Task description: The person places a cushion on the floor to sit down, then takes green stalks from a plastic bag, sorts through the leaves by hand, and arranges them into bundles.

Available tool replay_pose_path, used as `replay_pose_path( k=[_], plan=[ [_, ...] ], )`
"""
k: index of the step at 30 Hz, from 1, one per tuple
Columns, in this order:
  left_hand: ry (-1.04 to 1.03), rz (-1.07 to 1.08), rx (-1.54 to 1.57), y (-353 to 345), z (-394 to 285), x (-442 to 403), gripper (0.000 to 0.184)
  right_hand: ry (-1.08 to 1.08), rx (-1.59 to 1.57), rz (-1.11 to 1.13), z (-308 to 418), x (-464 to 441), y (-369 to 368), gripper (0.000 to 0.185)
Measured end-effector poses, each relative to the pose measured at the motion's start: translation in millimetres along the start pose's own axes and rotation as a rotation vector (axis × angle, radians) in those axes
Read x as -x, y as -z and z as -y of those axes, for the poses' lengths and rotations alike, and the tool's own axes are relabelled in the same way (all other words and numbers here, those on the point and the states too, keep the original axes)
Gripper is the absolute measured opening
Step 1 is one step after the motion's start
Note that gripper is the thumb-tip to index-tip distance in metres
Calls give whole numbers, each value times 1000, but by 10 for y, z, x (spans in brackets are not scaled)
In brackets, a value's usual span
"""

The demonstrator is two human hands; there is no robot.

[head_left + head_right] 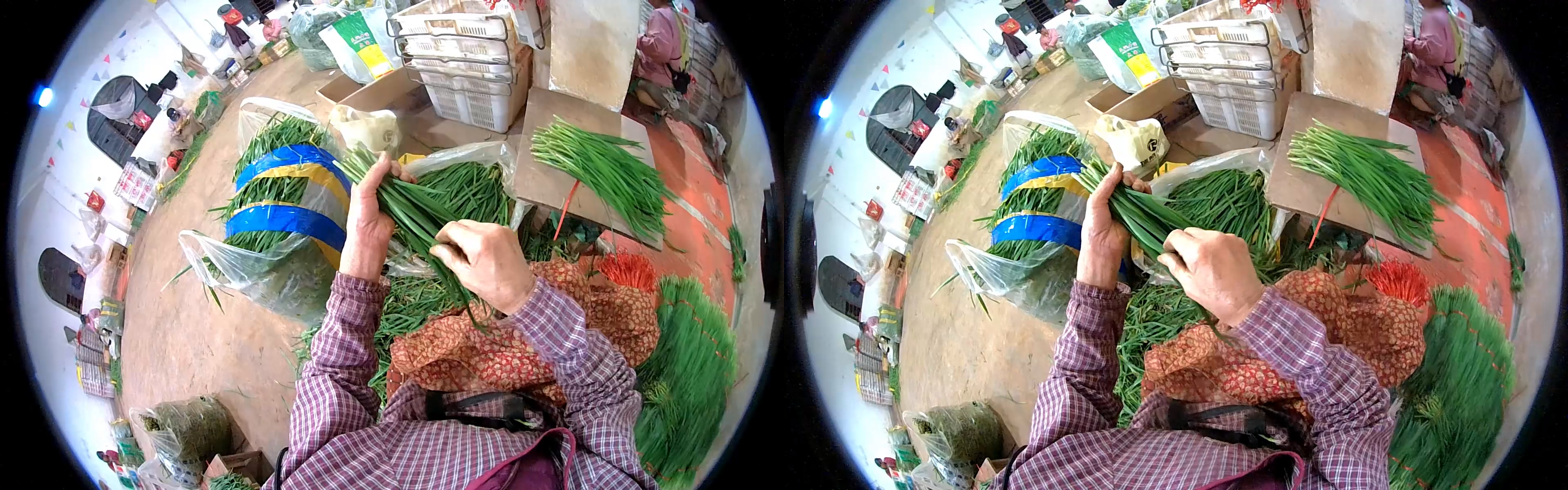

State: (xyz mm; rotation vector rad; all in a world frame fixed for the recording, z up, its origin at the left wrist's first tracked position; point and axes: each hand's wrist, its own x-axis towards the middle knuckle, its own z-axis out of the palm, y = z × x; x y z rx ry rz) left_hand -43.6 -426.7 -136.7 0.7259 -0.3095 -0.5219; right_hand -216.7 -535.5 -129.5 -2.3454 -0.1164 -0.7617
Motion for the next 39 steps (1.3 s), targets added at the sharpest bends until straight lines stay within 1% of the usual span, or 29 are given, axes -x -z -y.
replay_pose_path(
  k=[2, 4, 5, 6, 8, 9, 10, 12, 13, 14, 15, 16, 18, 20, 21, 22, 23, 24, 26, 28, 29, 30, 32, 33, 34, 36, 37, 38, 39],
  plan=[
    [-17, -23, -10, 16, -10, 16, 17, -29, -167, -25, -27, -30, 77, 13],
    [-3, 72, -212, -7, -33, 49, 18, -51, -270, -46, -17, -75, 240, 12],
    [14, 44, -308, -27, -24, 86, 18, -114, -338, -47, -20, -96, 312, 12],
    [51, 122, -291, -18, 5, 99, 20, -223, -458, 17, -85, -112, 358, 14],
    [132, 147, -316, -5, 49, 150, 25, -350, -698, 64, -155, -188, 473, 14],
    [122, 285, -317, 6, 92, 136, 29, -401, -823, 88, -175, -216, 542, 15],
    [183, 329, -254, 20, 130, 148, 31, -476, -984, 53, -240, -220, 540, 15],
    [226, 408, -154, 2, 192, 162, 34, -526, -1218, 18, -353, -232, 527, 15],
    [222, 437, -154, -16, 199, 181, 37, -526, -1217, 19, -385, -238, 531, 15],
    [221, 438, -153, -32, 191, 195, 37, -492, -1312, 6, -413, -245, 536, 16],
    [195, 451, -237, -47, 178, 210, 37, -457, -1405, -7, -438, -248, 548, 16],
    [170, 464, -321, -60, 167, 226, 39, -457, -1405, -7, -458, -252, 576, 16],
    [179, 411, -344, -65, 153, 253, 37, -421, -1506, -118, -474, -251, 668, 17],
    [193, 308, -531, -49, 119, 257, 33, -414, -1402, -238, -423, -223, 806, 18],
    [189, 305, -530, -47, 116, 261, 33, -369, -1355, -238, -430, -184, 865, 18],
    [116, 254, -625, -42, 119, 270, 28, -324, -1307, -236, -430, -133, 916, 17],
    [42, 201, -717, -36, 126, 276, 22, -391, -1207, -278, -382, -56, 954, 17],
    [-33, 145, -807, -30, 137, 278, 17, -388, -1205, -268, -402, 51, 965, 17],
    [-295, 175, -1002, 10, 249, 258, 16, -490, -778, -49, -515, 278, 957, 18],
    [-435, 166, -1199, -252, 262, 406, 17, -330, -358, 215, -646, 471, 794, 23],
    [-611, 236, -1301, -275, 368, 440, 19, -131, 1, 228, -699, 567, 750, 27],
    [-789, 310, -1398, -306, 496, 483, 21, -295, 130, 291, -561, 594, 805, 29],
    [-988, 429, -1479, -570, 751, 747, 24, -358, 122, 105, -663, 711, 757, 30],
    [-955, 527, -1520, -668, 905, 918, 25, -396, -8, 23, -785, 787, 749, 30],
    [-919, 630, -1556, -748, 1060, 1098, 26, -429, -97, 14, -791, 830, 838, 27],
    [-840, 823, -1476, -864, 1341, 1413, 23, -433, -116, -25, -714, 883, 967, 25],
    [-797, 890, -1456, -871, 1534, 1576, 22, -419, -160, -97, -748, 961, 970, 23],
    [-756, 953, -1435, -856, 1726, 1725, 21, -447, -140, -97, -729, 1028, 1021, 23],
    [-721, 1000, -1370, -849, 1864, 1864, 19, -519, -203, -88, -702, 1090, 1066, 23]
  ],
)
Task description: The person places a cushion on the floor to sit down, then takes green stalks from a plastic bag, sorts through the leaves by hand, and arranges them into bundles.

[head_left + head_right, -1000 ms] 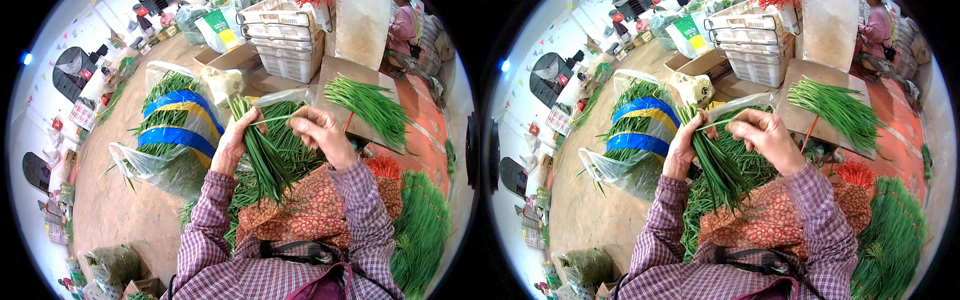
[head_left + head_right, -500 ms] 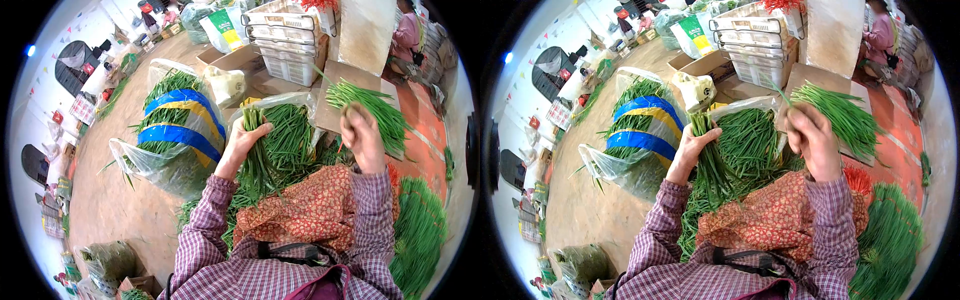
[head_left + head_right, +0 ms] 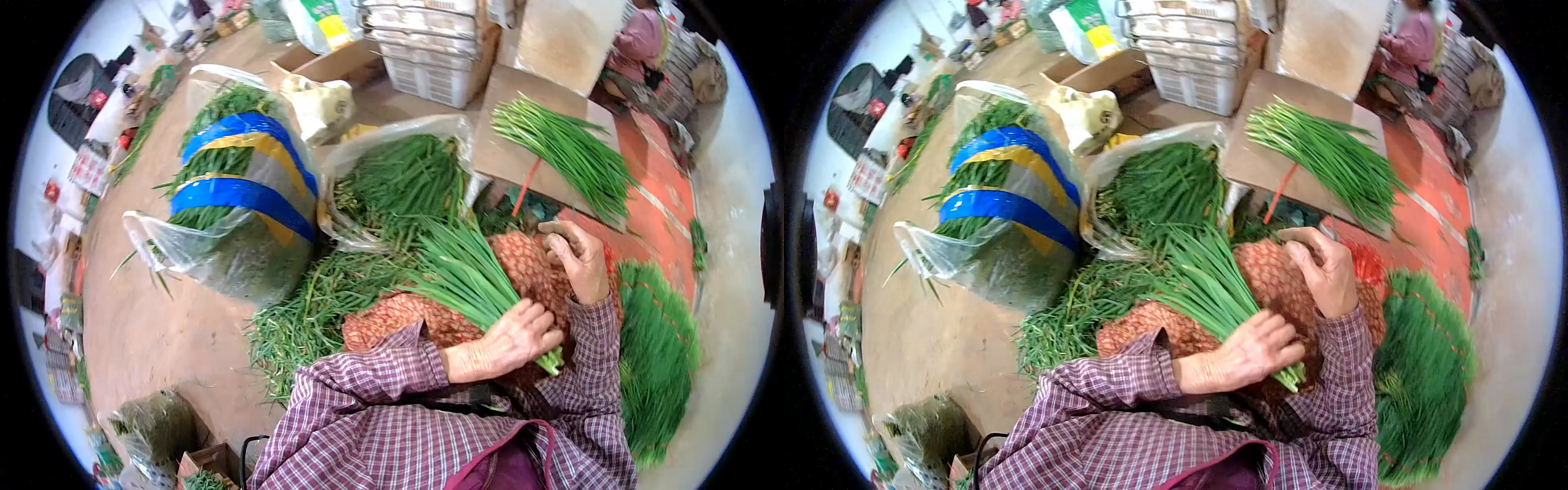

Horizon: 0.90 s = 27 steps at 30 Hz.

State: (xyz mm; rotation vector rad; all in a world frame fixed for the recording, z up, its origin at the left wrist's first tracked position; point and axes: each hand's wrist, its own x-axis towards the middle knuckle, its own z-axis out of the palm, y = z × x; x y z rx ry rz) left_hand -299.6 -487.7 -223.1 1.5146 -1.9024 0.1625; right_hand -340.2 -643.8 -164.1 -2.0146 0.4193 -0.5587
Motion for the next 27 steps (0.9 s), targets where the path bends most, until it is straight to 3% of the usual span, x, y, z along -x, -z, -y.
replay_pose_path(
  k=[3, 7, 11, 14, 19, 22, 27],
  plan=[
    [-121, 111, -97, -306, -157, 157, 18, -111, -89, 17, -44, 151, 69, 22],
    [-128, 190, -158, -420, -168, 205, 18, -155, -31, 58, 2, 233, 8, 18],
    [-134, 279, -200, -499, -143, 251, 24, -74, -30, 115, 138, 167, -202, 13],
    [-142, 276, -226, -523, -123, 270, 30, 162, 129, 203, 128, 85, -317, 16],
    [-159, 265, -235, -527, -114, 287, 37, 73, 213, 312, 141, 34, -426, 25],
    [-185, 212, -264, -578, -101, 312, 39, 196, 409, 296, 83, 58, -504, 31],
    [-192, 320, -331, -621, -117, 336, 40, 200, 446, 230, -64, 83, -555, 20]
  ],
)
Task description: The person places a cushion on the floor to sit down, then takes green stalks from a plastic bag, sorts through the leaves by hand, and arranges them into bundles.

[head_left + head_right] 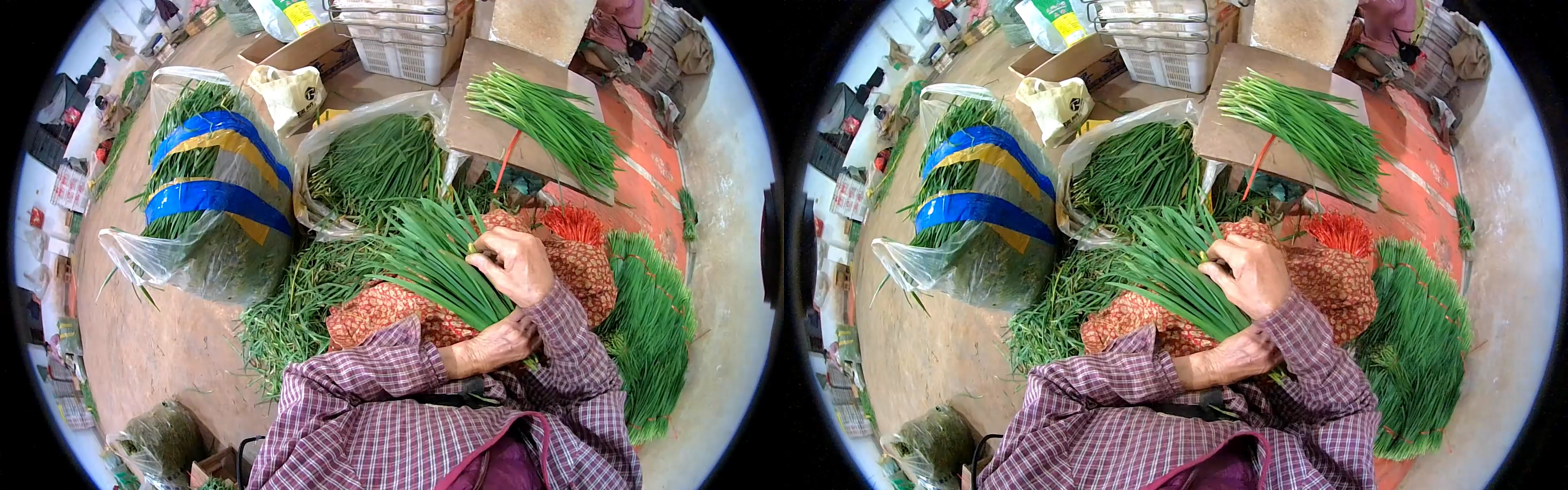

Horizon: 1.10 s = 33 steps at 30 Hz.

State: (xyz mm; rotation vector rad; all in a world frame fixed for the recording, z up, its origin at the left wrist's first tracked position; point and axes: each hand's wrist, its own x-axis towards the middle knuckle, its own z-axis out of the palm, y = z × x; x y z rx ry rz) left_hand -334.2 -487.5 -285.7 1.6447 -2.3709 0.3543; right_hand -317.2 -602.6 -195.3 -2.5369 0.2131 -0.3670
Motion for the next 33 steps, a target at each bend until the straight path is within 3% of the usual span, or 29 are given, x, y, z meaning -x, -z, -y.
replay_pose_path(
  k=[5, 11, 12, 14, 15, 18, 24, 28, 30, 33],
  plan=[
    [-8, -71, 18, 109, 58, -10, 38, -20, -167, -90, 8, -3, -2, 12],
    [-16, -6, 30, 68, 6, -2, 35, 45, -131, -436, 49, -329, 134, 11],
    [-10, -25, 23, 69, 10, -6, 34, 47, -132, -438, 73, -357, 140, 11],
    [-13, -1, 19, 36, 5, 2, 34, 117, -288, -186, 118, -388, 149, 13],
    [-15, 21, 16, 26, 9, 2, 33, 106, -173, 14, 165, -371, 227, 20],
    [0, 25, 21, 5, -5, -5, 33, 115, 34, 157, 186, -299, 185, 29],
    [-22, -83, -74, 8, 24, -3, 34, 90, 181, 119, 100, -181, 70, 20],
    [-29, -103, -81, 62, 46, -15, 33, 137, 162, -84, 54, -217, 5, 14],
    [-69, 111, -102, 116, 25, -7, 38, 190, 178, -291, 74, -326, 41, 10],
    [-5, 34, 6, 38, -5, -10, 39, 147, 57, -298, 226, -399, 117, 12]
  ],
)
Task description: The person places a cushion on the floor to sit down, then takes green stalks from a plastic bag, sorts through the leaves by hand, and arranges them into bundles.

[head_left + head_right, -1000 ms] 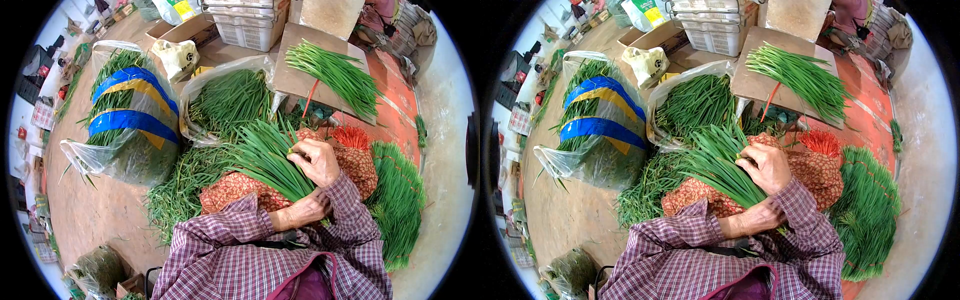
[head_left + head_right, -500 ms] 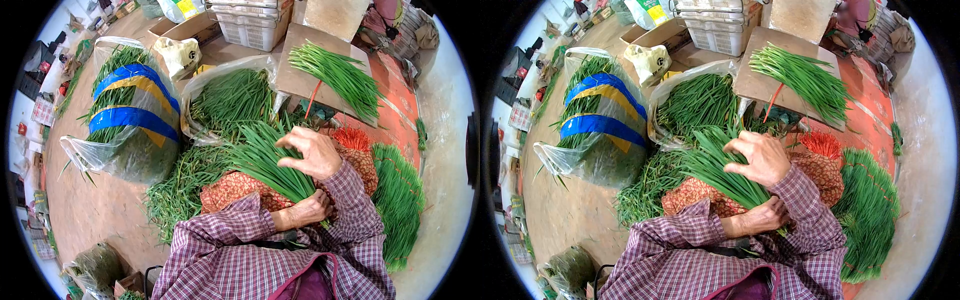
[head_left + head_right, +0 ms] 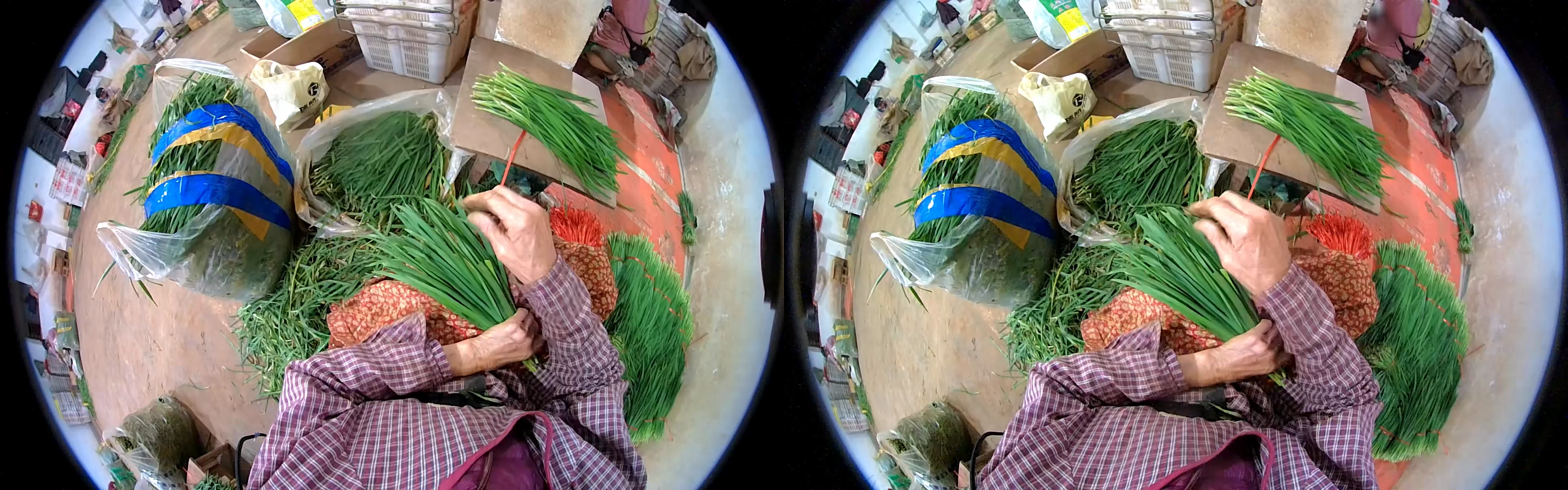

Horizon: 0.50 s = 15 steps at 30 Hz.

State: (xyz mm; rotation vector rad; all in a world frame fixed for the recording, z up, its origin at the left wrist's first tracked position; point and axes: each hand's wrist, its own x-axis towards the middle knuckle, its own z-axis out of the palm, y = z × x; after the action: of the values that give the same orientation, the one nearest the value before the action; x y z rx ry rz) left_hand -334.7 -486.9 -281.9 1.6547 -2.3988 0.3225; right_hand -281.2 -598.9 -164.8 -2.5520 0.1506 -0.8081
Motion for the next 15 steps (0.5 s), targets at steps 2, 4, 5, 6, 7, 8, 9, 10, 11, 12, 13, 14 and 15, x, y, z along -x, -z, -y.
replay_pose_path(
  k=[2, 4, 5, 6, 7, 8, 9, 10, 11, 12, 13, 14, 15],
  plan=[
    [-2, -45, -18, -33, 16, 11, 33, -159, -344, 249, 159, -1, 80, 15],
    [-8, -92, -34, -122, 8, 17, 28, -97, -378, 394, 143, 118, 81, 16],
    [-12, -131, -42, -195, -11, 16, 28, -50, -398, 419, 124, 209, 61, 16],
    [-16, -170, -50, -230, -23, 19, 28, -79, -403, 442, 93, 283, 54, 13],
    [-18, -170, -47, -266, -42, 31, 28, -83, -403, 442, 39, 357, 29, 13],
    [-13, -88, 16, -301, -69, 42, 31, -105, -298, 400, -18, 433, 3, 12],
    [-10, -6, 78, -267, -71, 39, 35, -127, -192, 358, -47, 479, 0, 11],
    [-16, -6, 79, -232, -67, 38, 35, -156, -165, 351, -52, 489, 16, 10],
    [-13, 10, 88, -195, -58, 42, 36, -157, -165, 348, -59, 499, 19, 10],
    [-8, 26, 97, -147, -44, 42, 36, -164, -132, 348, -64, 510, 16, 11],
    [-9, 27, 95, -130, -36, 38, 36, -170, -100, 347, -66, 515, 14, 12],
    [-13, 13, 65, -114, -29, 34, 36, -170, -99, 346, -53, 506, 24, 12],
    [-16, -1, 35, -113, -29, 34, 36, -181, -80, 389, -27, 489, 38, 14]
  ],
)
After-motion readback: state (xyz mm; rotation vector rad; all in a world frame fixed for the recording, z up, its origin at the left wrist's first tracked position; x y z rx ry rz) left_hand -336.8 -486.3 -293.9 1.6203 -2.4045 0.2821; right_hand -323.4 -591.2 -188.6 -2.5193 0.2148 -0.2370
